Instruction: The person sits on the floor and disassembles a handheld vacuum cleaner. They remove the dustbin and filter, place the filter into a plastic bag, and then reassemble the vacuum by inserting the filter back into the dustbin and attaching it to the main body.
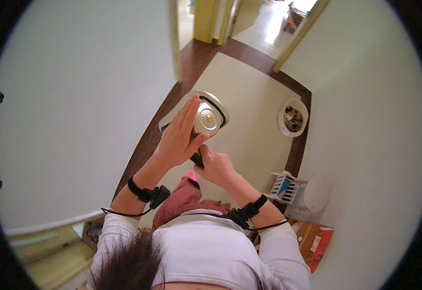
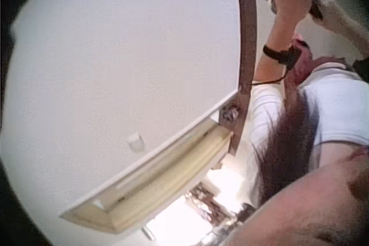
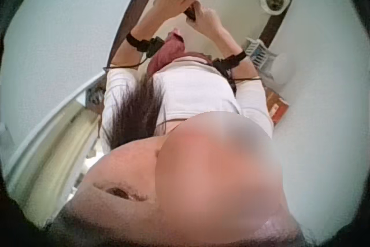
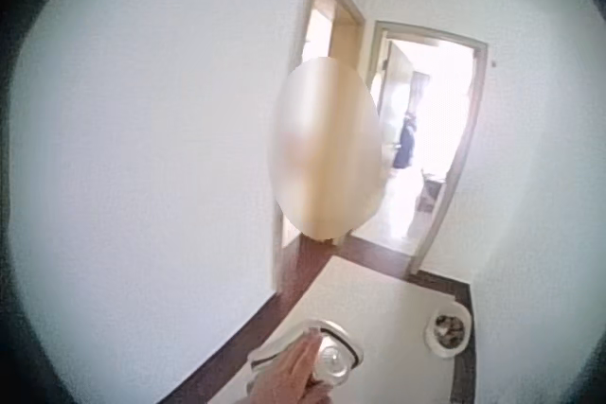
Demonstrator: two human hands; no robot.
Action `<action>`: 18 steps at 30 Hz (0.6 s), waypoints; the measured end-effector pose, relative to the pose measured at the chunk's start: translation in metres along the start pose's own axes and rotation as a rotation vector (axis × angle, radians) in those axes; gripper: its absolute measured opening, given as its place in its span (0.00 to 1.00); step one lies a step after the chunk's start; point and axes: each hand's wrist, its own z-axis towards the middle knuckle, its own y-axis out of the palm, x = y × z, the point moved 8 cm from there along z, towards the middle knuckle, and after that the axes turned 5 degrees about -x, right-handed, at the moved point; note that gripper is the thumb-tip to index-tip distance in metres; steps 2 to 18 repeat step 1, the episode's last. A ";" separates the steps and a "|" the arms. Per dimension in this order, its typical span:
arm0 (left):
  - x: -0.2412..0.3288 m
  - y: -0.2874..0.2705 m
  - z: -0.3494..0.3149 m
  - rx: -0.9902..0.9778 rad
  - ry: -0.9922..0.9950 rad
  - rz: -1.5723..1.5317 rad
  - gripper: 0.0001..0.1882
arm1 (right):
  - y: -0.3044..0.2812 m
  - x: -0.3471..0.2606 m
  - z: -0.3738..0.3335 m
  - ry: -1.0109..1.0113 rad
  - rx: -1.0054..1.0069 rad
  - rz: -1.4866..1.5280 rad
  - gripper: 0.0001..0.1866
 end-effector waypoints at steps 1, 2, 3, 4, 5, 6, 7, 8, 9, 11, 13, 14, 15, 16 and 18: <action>-0.018 0.017 0.028 -0.056 -0.007 -0.094 0.41 | -0.013 0.018 0.007 0.023 0.018 -0.039 0.27; -0.018 0.017 0.028 -0.056 -0.007 -0.094 0.41 | -0.013 0.018 0.007 0.023 0.018 -0.039 0.27; -0.018 0.017 0.028 -0.056 -0.007 -0.094 0.41 | -0.013 0.018 0.007 0.023 0.018 -0.039 0.27; -0.018 0.017 0.028 -0.056 -0.007 -0.094 0.41 | -0.013 0.018 0.007 0.023 0.018 -0.039 0.27; -0.018 0.017 0.028 -0.056 -0.007 -0.094 0.41 | -0.013 0.018 0.007 0.023 0.018 -0.039 0.27; -0.018 0.017 0.028 -0.056 -0.007 -0.094 0.41 | -0.013 0.018 0.007 0.023 0.018 -0.039 0.27; -0.018 0.017 0.028 -0.056 -0.007 -0.094 0.41 | -0.013 0.018 0.007 0.023 0.018 -0.039 0.27; -0.018 0.017 0.028 -0.056 -0.007 -0.094 0.41 | -0.013 0.018 0.007 0.023 0.018 -0.039 0.27; -0.018 0.017 0.028 -0.056 -0.007 -0.094 0.41 | -0.013 0.018 0.007 0.023 0.018 -0.039 0.27; -0.018 0.017 0.028 -0.056 -0.007 -0.094 0.41 | -0.013 0.018 0.007 0.023 0.018 -0.039 0.27; -0.018 0.017 0.028 -0.056 -0.007 -0.094 0.41 | -0.013 0.018 0.007 0.023 0.018 -0.039 0.27; -0.018 0.017 0.028 -0.056 -0.007 -0.094 0.41 | -0.013 0.018 0.007 0.023 0.018 -0.039 0.27; -0.018 0.017 0.028 -0.056 -0.007 -0.094 0.41 | -0.013 0.018 0.007 0.023 0.018 -0.039 0.27; -0.018 0.017 0.028 -0.056 -0.007 -0.094 0.41 | -0.013 0.018 0.007 0.023 0.018 -0.039 0.27; -0.018 0.017 0.028 -0.056 -0.007 -0.094 0.41 | -0.013 0.018 0.007 0.023 0.018 -0.039 0.27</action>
